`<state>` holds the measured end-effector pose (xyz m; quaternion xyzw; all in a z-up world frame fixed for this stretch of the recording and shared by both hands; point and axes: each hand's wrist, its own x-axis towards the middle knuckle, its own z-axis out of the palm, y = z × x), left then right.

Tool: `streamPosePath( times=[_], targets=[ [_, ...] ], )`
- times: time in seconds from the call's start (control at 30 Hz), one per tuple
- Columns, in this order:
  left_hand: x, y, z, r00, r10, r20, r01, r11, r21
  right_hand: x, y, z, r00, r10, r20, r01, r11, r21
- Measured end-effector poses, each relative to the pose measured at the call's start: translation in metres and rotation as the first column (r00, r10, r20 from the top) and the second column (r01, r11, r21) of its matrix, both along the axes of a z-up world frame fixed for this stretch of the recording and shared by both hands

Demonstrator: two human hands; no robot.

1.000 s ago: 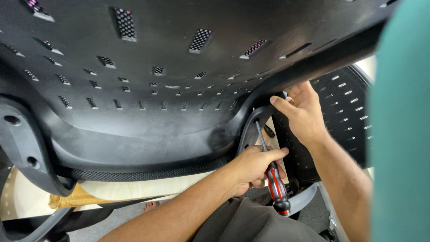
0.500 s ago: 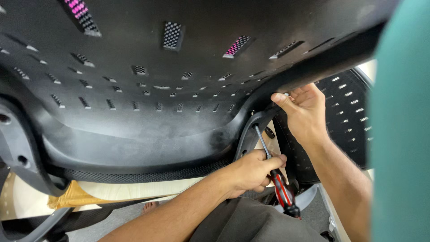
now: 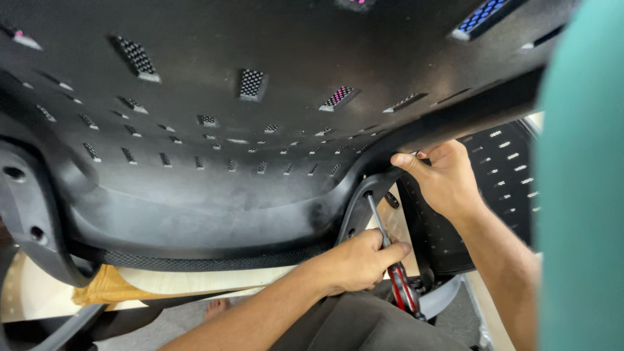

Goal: The person attaches the backrest of a black office chair to the seat base using a screwdriver. They align the backrest, insert screws into the mounting holes, and tighten them to secure the backrest to the seat.

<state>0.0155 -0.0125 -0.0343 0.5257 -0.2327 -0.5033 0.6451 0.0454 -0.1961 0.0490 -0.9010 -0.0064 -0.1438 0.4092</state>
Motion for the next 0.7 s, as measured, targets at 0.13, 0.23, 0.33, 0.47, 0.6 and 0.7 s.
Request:
streamPosePath(
  times=[0.13,0.23,0.33,0.47,0.6,0.7],
  targets=[
    [-0.002,-0.002,-0.001,0.984,0.058,0.17,-0.057,0.998,-0.013,-0.001,0.0,-0.003,0.999,-0.041,-0.019,0.042,0.997,0.068],
    [-0.004,-0.008,0.0,0.989,0.051,0.139,-0.054,0.998,0.021,-0.003,-0.004,-0.012,0.998,0.011,0.064,-0.02,0.99,0.141],
    [0.0,-0.008,0.004,0.995,0.032,0.099,-0.04,0.996,0.084,0.002,-0.004,-0.022,0.994,0.048,0.098,-0.076,0.949,0.306],
    [0.001,-0.008,0.005,0.999,0.031,0.007,-0.032,0.996,0.086,0.001,-0.005,-0.031,0.99,0.056,0.131,-0.104,0.91,0.4],
    [0.002,-0.011,0.007,0.995,0.079,-0.06,-0.076,0.995,0.066,0.005,-0.008,-0.029,0.992,0.055,0.112,-0.093,0.925,0.37],
    [0.002,-0.014,0.005,0.978,0.018,-0.207,-0.022,1.0,-0.019,0.003,-0.011,-0.032,0.989,0.072,0.126,-0.115,0.92,0.375]
  ],
)
